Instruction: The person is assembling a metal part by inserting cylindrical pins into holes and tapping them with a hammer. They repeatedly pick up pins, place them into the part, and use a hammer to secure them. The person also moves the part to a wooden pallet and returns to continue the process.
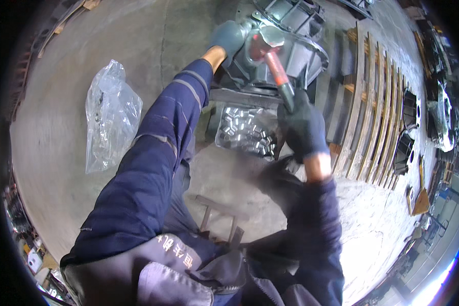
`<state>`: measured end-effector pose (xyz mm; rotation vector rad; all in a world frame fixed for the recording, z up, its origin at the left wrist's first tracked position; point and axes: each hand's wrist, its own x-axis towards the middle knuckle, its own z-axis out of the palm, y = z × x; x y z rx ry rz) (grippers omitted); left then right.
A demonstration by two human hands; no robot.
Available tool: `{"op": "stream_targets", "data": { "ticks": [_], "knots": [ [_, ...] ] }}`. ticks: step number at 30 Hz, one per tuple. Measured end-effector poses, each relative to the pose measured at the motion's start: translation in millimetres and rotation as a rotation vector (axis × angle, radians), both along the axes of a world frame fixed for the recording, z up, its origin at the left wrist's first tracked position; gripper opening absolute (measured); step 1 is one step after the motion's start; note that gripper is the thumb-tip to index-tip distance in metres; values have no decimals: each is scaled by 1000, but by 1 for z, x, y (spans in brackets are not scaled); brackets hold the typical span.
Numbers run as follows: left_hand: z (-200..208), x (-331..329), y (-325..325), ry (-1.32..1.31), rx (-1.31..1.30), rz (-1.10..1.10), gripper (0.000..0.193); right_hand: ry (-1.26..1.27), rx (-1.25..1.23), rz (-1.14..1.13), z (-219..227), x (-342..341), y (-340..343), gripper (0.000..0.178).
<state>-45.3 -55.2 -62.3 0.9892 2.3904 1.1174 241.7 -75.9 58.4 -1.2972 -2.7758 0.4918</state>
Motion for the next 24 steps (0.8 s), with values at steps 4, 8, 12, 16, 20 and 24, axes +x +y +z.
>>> {"op": "stream_targets", "data": {
  "ticks": [4,8,12,16,20,24],
  "knots": [
    [6,-1,-4,18,45,-39,72,30,382,387,38,-1,25,19],
    [6,2,0,-4,-17,-6,69,700,112,-126,107,-16,27,19],
    [3,-1,5,-15,-97,-19,59,923,134,-37,65,-25,6,30],
    [1,-9,10,-61,-104,-169,57,4,-89,-38,2,3,9,31],
    [-3,-5,10,-53,-148,-73,62,325,-9,248,42,17,50,27],
    [-3,1,8,-47,-56,15,63,654,274,197,97,-3,66,27]
  ]
}}
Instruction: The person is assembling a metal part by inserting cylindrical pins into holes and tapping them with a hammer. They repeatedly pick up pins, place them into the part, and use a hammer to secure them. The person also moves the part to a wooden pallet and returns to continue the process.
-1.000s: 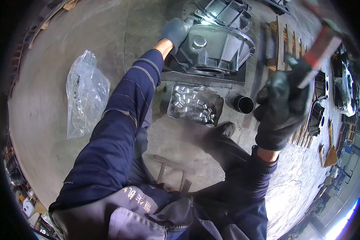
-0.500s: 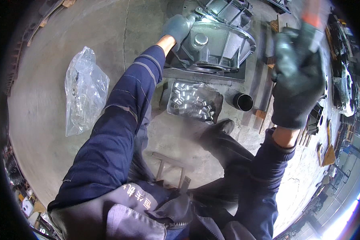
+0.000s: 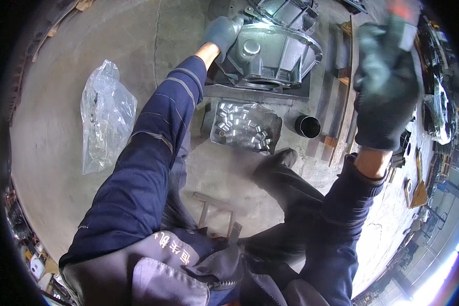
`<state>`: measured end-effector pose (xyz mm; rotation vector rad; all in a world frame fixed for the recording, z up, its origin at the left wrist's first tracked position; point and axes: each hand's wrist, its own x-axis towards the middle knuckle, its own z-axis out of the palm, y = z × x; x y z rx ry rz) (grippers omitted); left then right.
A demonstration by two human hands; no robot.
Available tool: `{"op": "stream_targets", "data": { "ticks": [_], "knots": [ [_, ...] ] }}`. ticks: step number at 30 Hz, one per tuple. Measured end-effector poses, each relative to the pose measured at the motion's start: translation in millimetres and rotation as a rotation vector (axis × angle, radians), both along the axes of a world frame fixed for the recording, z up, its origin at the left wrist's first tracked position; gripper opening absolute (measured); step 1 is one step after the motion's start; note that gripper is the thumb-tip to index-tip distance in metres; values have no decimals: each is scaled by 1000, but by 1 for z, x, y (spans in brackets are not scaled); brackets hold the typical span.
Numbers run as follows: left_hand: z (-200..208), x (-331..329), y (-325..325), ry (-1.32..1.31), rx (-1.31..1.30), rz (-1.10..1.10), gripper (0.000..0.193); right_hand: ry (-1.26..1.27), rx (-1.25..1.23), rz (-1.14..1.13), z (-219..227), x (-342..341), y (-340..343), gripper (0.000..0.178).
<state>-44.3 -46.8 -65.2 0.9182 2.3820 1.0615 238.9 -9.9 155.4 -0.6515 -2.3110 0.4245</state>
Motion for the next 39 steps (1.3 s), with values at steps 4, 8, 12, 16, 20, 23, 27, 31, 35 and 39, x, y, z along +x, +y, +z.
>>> {"op": "stream_targets", "data": {
  "ticks": [4,8,12,16,20,23,27,31,35,39],
  "knots": [
    [3,-3,-2,37,-21,-37,64,411,-699,38,-71,-11,-30,43],
    [3,-7,-1,34,65,-43,62,-577,-286,-93,-124,16,-28,36],
    [-2,-2,-3,-31,46,-37,66,-416,117,86,-41,18,8,29],
    [-2,4,-2,28,42,7,69,268,-344,-82,31,-3,-9,21],
    [2,2,-3,103,45,27,67,3,-265,-108,-74,-15,-53,32],
    [2,-8,-3,32,26,-139,65,-704,-239,-158,-111,14,-29,38],
    [-5,-9,-2,-46,32,-88,64,-492,-35,-57,-40,19,6,38],
    [-7,-2,2,-10,-9,18,61,61,-62,-104,49,-9,-7,21],
    [-6,2,3,-3,-37,29,67,159,-259,-16,-26,-23,-31,20],
    [-5,4,-1,129,-93,-7,54,-687,-214,-101,-117,4,-22,31]
  ]
}}
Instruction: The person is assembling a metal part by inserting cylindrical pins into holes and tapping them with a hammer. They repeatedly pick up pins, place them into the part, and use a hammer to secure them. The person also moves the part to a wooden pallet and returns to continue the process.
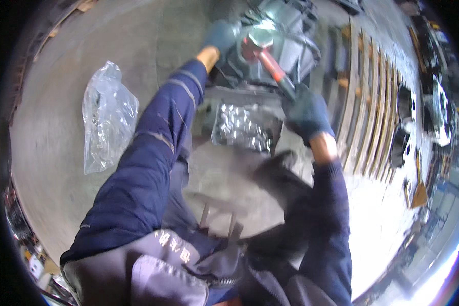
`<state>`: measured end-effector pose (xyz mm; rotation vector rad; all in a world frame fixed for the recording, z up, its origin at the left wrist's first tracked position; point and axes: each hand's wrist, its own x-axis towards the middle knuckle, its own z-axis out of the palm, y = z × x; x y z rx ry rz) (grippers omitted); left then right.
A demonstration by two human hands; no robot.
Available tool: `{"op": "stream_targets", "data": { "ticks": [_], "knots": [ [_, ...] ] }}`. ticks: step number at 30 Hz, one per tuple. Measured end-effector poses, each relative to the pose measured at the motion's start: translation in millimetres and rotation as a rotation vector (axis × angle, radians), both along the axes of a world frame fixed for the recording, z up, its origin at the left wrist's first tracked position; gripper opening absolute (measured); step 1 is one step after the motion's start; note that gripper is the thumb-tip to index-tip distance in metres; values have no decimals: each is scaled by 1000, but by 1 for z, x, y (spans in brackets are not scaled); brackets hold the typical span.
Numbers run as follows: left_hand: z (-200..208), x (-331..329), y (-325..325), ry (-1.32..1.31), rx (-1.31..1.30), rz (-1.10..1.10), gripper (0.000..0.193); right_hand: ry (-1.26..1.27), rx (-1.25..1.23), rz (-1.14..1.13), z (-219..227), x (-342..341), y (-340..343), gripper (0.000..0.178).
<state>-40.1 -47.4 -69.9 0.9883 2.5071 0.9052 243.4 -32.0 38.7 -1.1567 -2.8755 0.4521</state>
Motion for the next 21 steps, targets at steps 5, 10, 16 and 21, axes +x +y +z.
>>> {"op": "stream_targets", "data": {
  "ticks": [5,10,16,21],
  "knots": [
    [4,2,-5,-70,105,54,72,224,-28,-70,105,11,41,28],
    [11,-1,-5,-118,75,22,68,1111,-143,219,141,-23,24,19],
    [12,-5,-8,-55,127,-37,66,70,3,3,-3,8,13,37],
    [13,1,-5,-102,64,29,55,330,72,111,109,23,66,28]
  ]
}}
